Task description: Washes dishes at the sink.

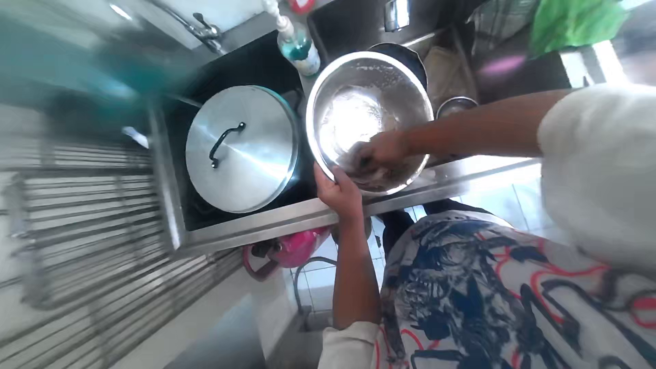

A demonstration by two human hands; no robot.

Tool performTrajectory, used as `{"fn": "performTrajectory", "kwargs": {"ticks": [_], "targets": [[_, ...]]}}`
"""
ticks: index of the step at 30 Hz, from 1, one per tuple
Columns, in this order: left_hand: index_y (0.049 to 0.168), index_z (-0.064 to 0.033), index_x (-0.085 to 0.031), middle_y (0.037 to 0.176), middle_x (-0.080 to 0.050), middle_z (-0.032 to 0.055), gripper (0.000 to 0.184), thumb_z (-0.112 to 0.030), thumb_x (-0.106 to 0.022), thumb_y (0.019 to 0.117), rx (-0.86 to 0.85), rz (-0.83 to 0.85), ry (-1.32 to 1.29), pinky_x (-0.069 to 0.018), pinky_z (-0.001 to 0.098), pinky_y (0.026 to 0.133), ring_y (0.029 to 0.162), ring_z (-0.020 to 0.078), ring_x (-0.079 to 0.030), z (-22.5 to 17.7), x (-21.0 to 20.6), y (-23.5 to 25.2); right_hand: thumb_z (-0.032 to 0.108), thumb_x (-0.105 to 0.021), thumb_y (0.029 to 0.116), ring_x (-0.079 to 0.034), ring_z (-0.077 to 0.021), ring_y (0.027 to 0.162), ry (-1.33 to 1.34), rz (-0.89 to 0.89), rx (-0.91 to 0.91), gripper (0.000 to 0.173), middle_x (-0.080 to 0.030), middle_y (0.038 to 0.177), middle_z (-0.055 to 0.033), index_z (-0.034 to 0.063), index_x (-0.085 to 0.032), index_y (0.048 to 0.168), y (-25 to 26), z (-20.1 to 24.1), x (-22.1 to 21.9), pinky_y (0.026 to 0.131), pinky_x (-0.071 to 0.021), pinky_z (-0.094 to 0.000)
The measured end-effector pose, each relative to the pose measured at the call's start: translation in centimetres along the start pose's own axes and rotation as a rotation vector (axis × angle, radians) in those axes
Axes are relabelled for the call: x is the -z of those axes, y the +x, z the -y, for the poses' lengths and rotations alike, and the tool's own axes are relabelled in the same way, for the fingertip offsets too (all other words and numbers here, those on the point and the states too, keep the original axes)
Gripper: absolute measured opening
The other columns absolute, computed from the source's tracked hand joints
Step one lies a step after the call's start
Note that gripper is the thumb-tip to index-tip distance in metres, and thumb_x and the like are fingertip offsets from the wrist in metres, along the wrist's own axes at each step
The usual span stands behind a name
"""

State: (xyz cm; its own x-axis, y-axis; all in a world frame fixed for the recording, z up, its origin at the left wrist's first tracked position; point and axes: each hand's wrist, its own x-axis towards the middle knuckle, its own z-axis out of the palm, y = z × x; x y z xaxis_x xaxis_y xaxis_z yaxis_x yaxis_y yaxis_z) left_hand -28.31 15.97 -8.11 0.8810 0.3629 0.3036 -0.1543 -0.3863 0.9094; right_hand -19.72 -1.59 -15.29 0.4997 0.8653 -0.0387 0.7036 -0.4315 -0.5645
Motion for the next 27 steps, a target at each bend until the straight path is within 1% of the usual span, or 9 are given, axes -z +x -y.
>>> {"fn": "performTrajectory", "kwargs": {"ticks": [3,7,9,11,14,17,20,23,27], "targets": [[0.139,0.0092,-0.053,0.12,-0.07,0.0159,0.04,0.003,-0.055,0.0998,0.006,-0.001,0.03,-0.0574,0.0231,0.089,0.102,0.0065,-0.069,-0.2,-0.1,-0.1,-0.005,-0.073,0.0852,-0.063,-0.0443,0.112,-0.106,0.139,0.107,0.042,-0.065,0.128,-0.0182,0.0182,-0.077,0.12,-1.8,-0.6,2.2,0.093,-0.0505,-0.0651],[0.137,0.011,-0.053,0.111,-0.071,0.0143,0.039,0.003,-0.055,0.098,-0.019,0.029,0.054,-0.0581,0.0225,0.082,0.093,0.0047,-0.069,-0.3,0.1,0.2,-0.005,-0.067,0.0918,-0.062,-0.0445,0.116,-0.154,-0.157,0.032,0.04,-0.063,0.132,-0.0215,0.0155,-0.072,0.126,4.5,1.6,4.8,0.094,-0.051,-0.0637],[0.137,0.0103,-0.053,0.117,-0.071,0.0148,0.039,0.003,-0.054,0.0993,-0.007,0.034,0.024,-0.0591,0.0264,0.089,0.101,0.0076,-0.07,-0.3,0.5,0.3,-0.005,-0.073,0.0865,-0.059,-0.0477,0.123,-0.2,-0.257,-0.16,0.045,-0.06,0.137,-0.025,0.0128,-0.071,0.127,6.3,0.5,6.3,0.098,-0.0488,-0.0657],[0.138,0.009,-0.053,0.119,-0.07,0.0145,0.037,0.002,-0.052,0.1014,-0.002,0.012,-0.001,-0.0594,0.0276,0.09,0.103,0.0089,-0.071,-0.4,0.6,0.3,-0.005,-0.07,0.0884,-0.051,-0.0509,0.132,-0.171,-0.162,-0.437,0.052,-0.052,0.146,-0.0286,0.0102,-0.063,0.137,5.5,-0.6,8.0,0.104,-0.0444,-0.0671],[0.139,0.0078,-0.053,0.118,-0.07,0.0129,0.038,0.002,-0.053,0.1012,0.012,-0.001,-0.035,-0.0597,0.027,0.089,0.1,0.0082,-0.071,-0.6,0.4,0.2,0.007,-0.075,0.0875,-0.056,-0.0572,0.121,-0.086,-0.004,-0.679,0.065,-0.047,0.147,-0.0337,0.0093,-0.051,0.148,2.0,-0.2,7.0,0.09,-0.0494,-0.0722],[0.139,0.0097,-0.053,0.12,-0.07,0.0142,0.04,0.005,-0.054,0.0992,-0.001,-0.001,-0.037,-0.0596,0.0262,0.09,0.102,0.0082,-0.071,-0.5,0.2,0.1,0.013,-0.08,0.0853,-0.065,-0.048,0.107,-0.038,0.037,-0.416,0.054,-0.059,0.134,-0.0244,0.014,-0.06,0.135,-0.5,2.8,2.9,0.082,-0.0553,-0.0663],[0.14,0.0106,-0.051,0.122,-0.069,0.016,0.043,0.006,-0.054,0.0974,-0.028,0.027,0.016,-0.0579,0.025,0.092,0.106,0.0076,-0.07,-0.5,0.4,0.3,0.002,-0.071,0.0918,-0.064,-0.0459,0.112,0.001,-0.032,-0.177,0.043,-0.061,0.134,-0.0221,0.0141,-0.066,0.133,2.7,5.2,2.3,0.086,-0.0545,-0.0649],[0.139,0.0109,-0.051,0.119,-0.07,0.0156,0.043,0.007,-0.054,0.097,-0.005,0.029,0.006,-0.0588,0.0256,0.09,0.103,0.0082,-0.07,-0.5,0.6,0.3,-0.006,-0.068,0.0908,-0.058,-0.0516,0.122,-0.051,-0.114,-0.356,0.054,-0.054,0.143,-0.0279,0.0135,-0.06,0.14,5.7,2.8,6.2,0.095,-0.0503,-0.0676],[0.139,0.0109,-0.051,0.118,-0.071,0.0135,0.042,0.01,-0.053,0.0969,-0.003,0.007,-0.049,-0.0596,0.0248,0.088,0.1,0.0068,-0.071,-0.8,0.3,0.3,0.001,-0.071,0.0901,-0.059,-0.0565,0.116,-0.064,-0.038,-0.627,0.062,-0.047,0.147,-0.0327,0.0108,-0.051,0.148,3.1,-0.9,7.8,0.09,-0.0502,-0.0711]]}}
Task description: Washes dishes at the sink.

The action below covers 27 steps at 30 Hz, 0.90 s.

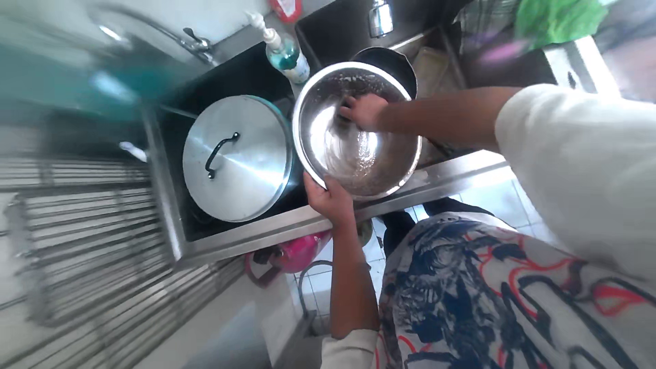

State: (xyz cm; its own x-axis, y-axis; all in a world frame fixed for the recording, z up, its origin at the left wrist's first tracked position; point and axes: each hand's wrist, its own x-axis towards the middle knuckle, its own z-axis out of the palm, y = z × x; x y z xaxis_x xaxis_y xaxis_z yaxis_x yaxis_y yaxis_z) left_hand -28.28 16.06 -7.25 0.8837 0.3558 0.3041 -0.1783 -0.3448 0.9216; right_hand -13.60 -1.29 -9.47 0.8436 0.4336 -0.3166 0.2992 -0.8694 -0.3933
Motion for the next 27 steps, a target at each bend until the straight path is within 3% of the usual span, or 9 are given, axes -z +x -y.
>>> {"fn": "performTrajectory", "kwargs": {"ticks": [4,6,9,11,13,17,21,23,27], "targets": [[0.138,0.0123,-0.051,0.117,-0.072,0.0144,0.043,0.01,-0.054,0.0953,-0.07,0.016,0.003,-0.0603,0.0256,0.088,0.101,0.0077,-0.072,0.1,-0.7,-0.1,0.008,-0.077,0.0873,-0.067,-0.0473,0.102,0.121,0.117,0.152,0.057,-0.058,0.136,-0.0239,0.0141,-0.057,0.14,-5.6,2.1,-5.4,0.083,-0.0555,-0.0662],[0.139,0.0132,-0.05,0.118,-0.072,0.0152,0.045,0.01,-0.055,0.0941,-0.073,0.022,0.017,-0.06,0.0245,0.088,0.101,0.0069,-0.072,0.1,-0.7,-0.1,0.007,-0.075,0.09,-0.069,-0.0413,0.106,0.175,0.047,0.37,0.044,-0.062,0.136,-0.0174,0.0128,-0.064,0.132,-5.5,4.1,-6.2,0.084,-0.0569,-0.0626],[0.137,0.0128,-0.052,0.116,-0.071,0.0147,0.044,0.009,-0.055,0.0935,-0.051,0.029,0.08,-0.0586,0.0229,0.087,0.099,0.0051,-0.07,0.0,-0.1,-0.1,-0.001,-0.068,0.0932,-0.065,-0.0419,0.11,0.093,-0.193,0.549,0.03,-0.066,0.122,-0.0216,0.0078,-0.071,0.121,-1.4,4.4,-4.7,0.095,-0.0521,-0.0599],[0.137,0.0103,-0.053,0.116,-0.071,0.0134,0.041,0.008,-0.054,0.0953,-0.027,0.02,0.101,-0.0594,0.025,0.087,0.1,0.0063,-0.07,0.0,0.0,-0.2,-0.007,-0.067,0.0905,-0.062,-0.047,0.118,0.009,-0.314,0.51,0.032,-0.067,0.124,-0.0261,0.0068,-0.072,0.12,1.0,2.3,-2.8,0.104,-0.0468,-0.0617],[0.138,0.0099,-0.053,0.117,-0.071,0.0133,0.042,0.008,-0.055,0.0959,-0.018,-0.004,0.079,-0.0601,0.0263,0.088,0.1,0.0076,-0.071,0.0,-0.1,-0.2,-0.008,-0.067,0.0892,-0.055,-0.0498,0.129,-0.071,-0.234,0.347,0.042,-0.062,0.132,-0.0288,0.0076,-0.068,0.128,1.7,-0.5,-0.9,0.11,-0.042,-0.0631],[0.138,0.0114,-0.052,0.115,-0.072,0.0132,0.041,0.007,-0.054,0.0965,-0.075,-0.006,0.04,-0.061,0.027,0.087,0.099,0.0082,-0.072,0.5,-0.1,-0.6,0.003,-0.075,0.0871,-0.061,-0.0536,0.115,-0.049,0.024,0.111,0.053,-0.059,0.134,-0.0296,0.0115,-0.061,0.137,-2.7,-1.8,-2.5,0.09,-0.051,-0.0701],[0.138,0.0112,-0.052,0.116,-0.072,0.0139,0.043,0.007,-0.056,0.0952,-0.045,0.0,0.079,-0.0602,0.026,0.088,0.099,0.0069,-0.071,0.5,-0.3,-0.6,0.012,-0.076,0.0894,-0.068,-0.0381,0.108,0.215,0.141,0.294,0.027,-0.07,0.119,-0.0152,0.013,-0.072,0.116,-6.3,2.2,-6.1,0.092,-0.055,-0.0631],[0.139,0.0106,-0.052,0.119,-0.071,0.0162,0.046,0.007,-0.057,0.0939,-0.03,-0.008,0.127,-0.0593,0.026,0.089,0.101,0.0079,-0.071,0.4,-0.3,-0.6,0.013,-0.08,0.0863,-0.068,-0.0359,0.111,0.303,0.13,0.343,0.027,-0.072,0.118,-0.0135,0.0128,-0.076,0.113,-5.2,3.3,-5.6,0.096,-0.0533,-0.063],[0.142,0.0102,-0.05,0.122,-0.069,0.0178,0.048,0.005,-0.055,0.0942,-0.033,0.014,0.168,-0.0576,0.0263,0.09,0.103,0.009,-0.07,-0.1,0.0,-0.5,0.002,-0.07,0.091,-0.059,-0.0456,0.121,-0.121,0.081,0.304,0.027,-0.063,0.132,-0.0233,0.0075,-0.074,0.117,-3.5,1.7,1.9,0.101,-0.0471,-0.0646]]}}
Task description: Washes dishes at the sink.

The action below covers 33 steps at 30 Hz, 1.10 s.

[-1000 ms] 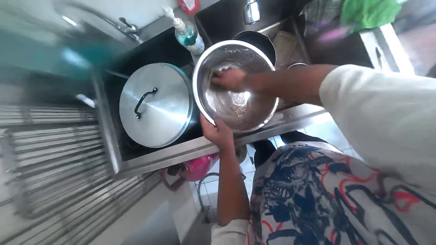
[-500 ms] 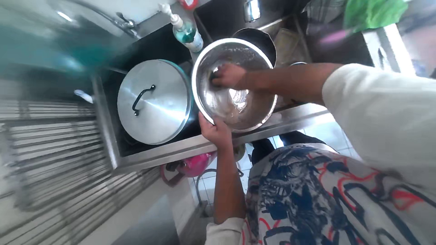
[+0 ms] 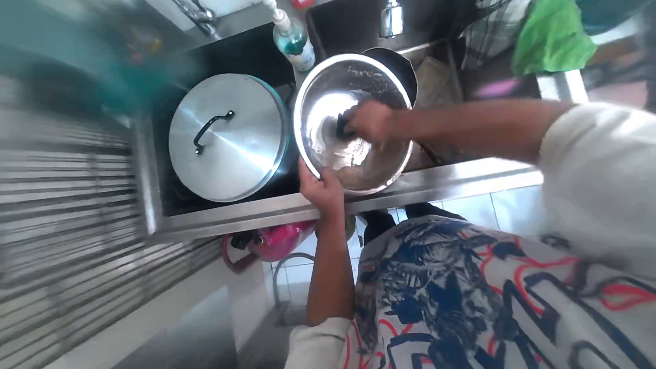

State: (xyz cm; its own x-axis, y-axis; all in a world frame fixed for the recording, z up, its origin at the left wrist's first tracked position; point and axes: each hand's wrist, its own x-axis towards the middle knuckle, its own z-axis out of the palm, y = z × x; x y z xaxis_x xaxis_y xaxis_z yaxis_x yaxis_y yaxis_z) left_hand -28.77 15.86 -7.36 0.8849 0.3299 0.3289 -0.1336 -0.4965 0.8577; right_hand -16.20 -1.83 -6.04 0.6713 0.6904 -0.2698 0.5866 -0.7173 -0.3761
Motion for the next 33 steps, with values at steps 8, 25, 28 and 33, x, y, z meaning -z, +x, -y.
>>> {"fn": "performTrajectory", "kwargs": {"ticks": [8,25,28,33], "targets": [[0.139,0.011,-0.053,0.119,-0.07,0.0195,0.047,0.006,-0.054,0.0925,0.019,-0.053,0.02,-0.0574,0.027,0.091,0.102,0.0108,-0.071,-1.0,-0.7,-0.2,0.006,-0.072,0.0911,-0.062,-0.0518,0.111,-0.288,0.244,-0.256,0.019,-0.058,0.135,-0.0292,-0.0037,-0.072,0.107,-5.3,-6.0,2.0,0.087,-0.0517,-0.0686],[0.14,0.0113,-0.051,0.124,-0.069,0.0184,0.05,0.008,-0.055,0.0909,0.013,-0.062,-0.05,-0.058,0.028,0.093,0.107,0.0104,-0.07,-0.6,-1.0,-1.0,0.003,-0.067,0.0942,-0.054,-0.0512,0.128,-0.128,0.098,-0.307,0.022,-0.048,0.151,-0.0267,-0.0003,-0.072,0.115,-4.9,-6.1,-1.1,0.094,-0.0503,-0.0663],[0.136,0.0168,-0.051,0.12,-0.069,0.0207,0.048,0.012,-0.053,0.0884,-0.045,-0.128,-0.108,-0.0579,0.0265,0.092,0.105,0.0104,-0.07,-0.4,-1.4,-1.4,0.003,-0.069,0.0914,-0.057,-0.0516,0.122,-0.11,0.173,-0.354,0.02,-0.054,0.139,-0.0297,-0.007,-0.07,0.108,-4.3,-4.6,-0.8,0.089,-0.052,-0.0663],[0.136,0.0145,-0.053,0.121,-0.068,0.0196,0.044,0.011,-0.054,0.0917,-0.028,-0.144,-0.117,-0.0579,0.0274,0.094,0.106,0.0111,-0.07,-0.6,-1.7,-1.4,0.03,-0.073,0.0938,-0.068,-0.0427,0.103,0.2,0.24,-0.339,0.026,-0.072,0.104,-0.0208,0.0051,-0.075,0.101,-6.4,1.0,-4.4,0.087,-0.053,-0.0675]]}}
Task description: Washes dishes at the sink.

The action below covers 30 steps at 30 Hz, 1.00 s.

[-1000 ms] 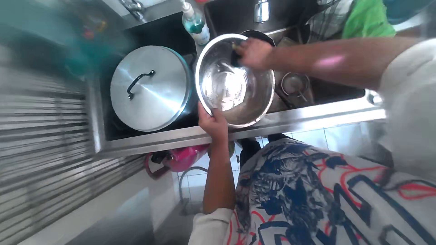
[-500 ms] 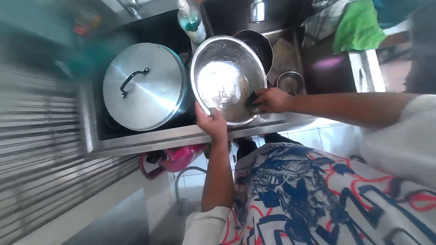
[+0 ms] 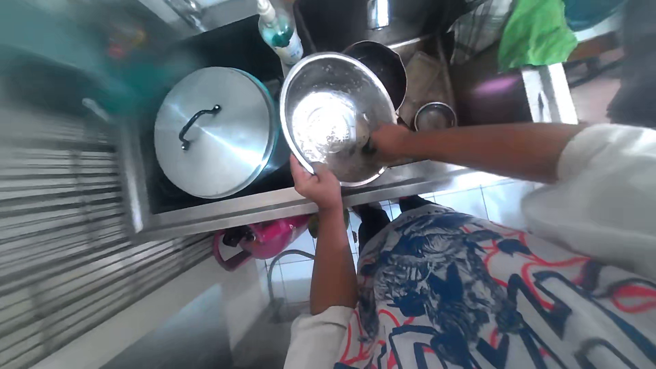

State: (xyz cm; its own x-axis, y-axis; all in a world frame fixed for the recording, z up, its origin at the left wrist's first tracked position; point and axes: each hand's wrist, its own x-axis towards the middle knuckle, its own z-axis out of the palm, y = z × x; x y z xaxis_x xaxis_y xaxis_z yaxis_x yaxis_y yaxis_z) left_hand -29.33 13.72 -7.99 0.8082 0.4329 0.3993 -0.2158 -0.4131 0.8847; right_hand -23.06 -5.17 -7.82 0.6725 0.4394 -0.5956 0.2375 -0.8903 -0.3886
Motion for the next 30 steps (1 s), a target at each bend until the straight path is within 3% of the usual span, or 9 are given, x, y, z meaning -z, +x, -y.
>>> {"fn": "performTrajectory", "kwargs": {"ticks": [5,9,13,17,20,22,24,27,30], "targets": [[0.134,0.0159,-0.051,0.118,-0.069,0.0174,0.043,0.01,-0.054,0.0915,-0.051,-0.032,-0.005,-0.0588,0.028,0.092,0.106,0.0106,-0.07,1.3,0.9,-0.6,0.019,-0.071,0.0939,-0.068,-0.041,0.103,0.168,0.075,0.14,0.02,-0.071,0.106,-0.0205,0.0028,-0.074,0.105,0.6,4.8,-0.6,0.088,-0.0527,-0.0643],[0.136,0.0161,-0.049,0.121,-0.068,0.0175,0.043,0.009,-0.054,0.0938,-0.053,-0.026,-0.004,-0.0577,0.0272,0.095,0.108,0.0102,-0.069,1.2,1.0,-0.7,0.02,-0.067,0.0974,-0.066,-0.0448,0.109,0.076,-0.008,-0.032,0.02,-0.07,0.112,-0.0234,0.0021,-0.073,0.106,0.0,2.4,-0.9,0.088,-0.0522,-0.0677],[0.132,0.0172,-0.052,0.115,-0.069,0.0188,0.042,0.008,-0.053,0.0914,-0.035,-0.055,0.039,-0.0571,0.0232,0.09,0.1,0.0077,-0.069,0.7,0.5,-0.9,0.02,-0.063,0.1006,-0.06,-0.0494,0.118,-0.076,-0.031,-0.158,0.026,-0.062,0.127,-0.0288,-0.0027,-0.072,0.107,-0.1,0.4,0.2,0.09,-0.0513,-0.0675],[0.136,0.0136,-0.051,0.119,-0.068,0.0166,0.042,0.006,-0.054,0.0949,-0.002,-0.02,0.021,-0.0577,0.0248,0.092,0.105,0.0078,-0.069,0.8,0.4,-0.7,0.031,-0.066,0.0984,-0.067,-0.0423,0.11,0.149,0.02,-0.109,0.028,-0.071,0.112,-0.0209,0.0058,-0.074,0.107,0.3,5.1,-1.0,0.09,-0.0518,-0.0664],[0.136,0.0142,-0.051,0.12,-0.068,0.0174,0.042,0.006,-0.054,0.0949,-0.022,-0.016,0.017,-0.0578,0.0267,0.094,0.107,0.0096,-0.069,1.2,0.6,-0.7,0.029,-0.066,0.0981,-0.068,-0.0407,0.104,0.248,0.036,0.017,0.026,-0.072,0.106,-0.0195,0.0061,-0.076,0.104,1.2,7.7,-1.0,0.087,-0.0522,-0.066],[0.135,0.0132,-0.052,0.118,-0.069,0.0168,0.041,0.005,-0.054,0.0947,-0.034,-0.003,0.04,-0.0579,0.0275,0.093,0.106,0.0103,-0.069,1.4,0.7,-0.5,0.027,-0.07,0.0953,-0.069,-0.0408,0.1,0.203,0.028,0.013,0.023,-0.071,0.103,-0.0199,0.0047,-0.074,0.102,1.4,6.8,-1.1,0.082,-0.0535,-0.0661],[0.136,0.0122,-0.052,0.119,-0.069,0.0174,0.042,0.004,-0.053,0.0951,-0.014,0.026,0.072,-0.0574,0.0279,0.093,0.107,0.0111,-0.069,1.3,0.8,-0.4,0.02,-0.072,0.0939,-0.066,-0.0453,0.11,0.054,0.032,-0.082,0.026,-0.069,0.116,-0.0239,0.0021,-0.07,0.113,1.4,3.9,-1.0,0.085,-0.0529,-0.0683],[0.137,0.0141,-0.051,0.12,-0.069,0.0201,0.044,0.005,-0.053,0.0943,0.009,0.041,0.069,-0.0569,0.0258,0.093,0.105,0.0107,-0.07,1.1,0.3,-0.2,0.002,-0.069,0.0921,-0.057,-0.053,0.121,-0.198,-0.033,-0.155,0.022,-0.058,0.131,-0.0325,-0.0072,-0.069,0.112,2.5,-1.2,1.3,0.092,-0.0492,-0.0702],[0.137,0.0122,-0.052,0.121,-0.069,0.0176,0.042,0.003,-0.054,0.0962,0.015,0.055,0.057,-0.0572,0.0258,0.093,0.106,0.0093,-0.069,1.1,0.2,-0.3,0.0,-0.069,0.0906,-0.057,-0.0542,0.12,-0.319,-0.027,-0.15,0.021,-0.058,0.129,-0.0336,-0.0091,-0.068,0.109,3.5,-2.1,4.1,0.089,-0.0503,-0.069]]}}
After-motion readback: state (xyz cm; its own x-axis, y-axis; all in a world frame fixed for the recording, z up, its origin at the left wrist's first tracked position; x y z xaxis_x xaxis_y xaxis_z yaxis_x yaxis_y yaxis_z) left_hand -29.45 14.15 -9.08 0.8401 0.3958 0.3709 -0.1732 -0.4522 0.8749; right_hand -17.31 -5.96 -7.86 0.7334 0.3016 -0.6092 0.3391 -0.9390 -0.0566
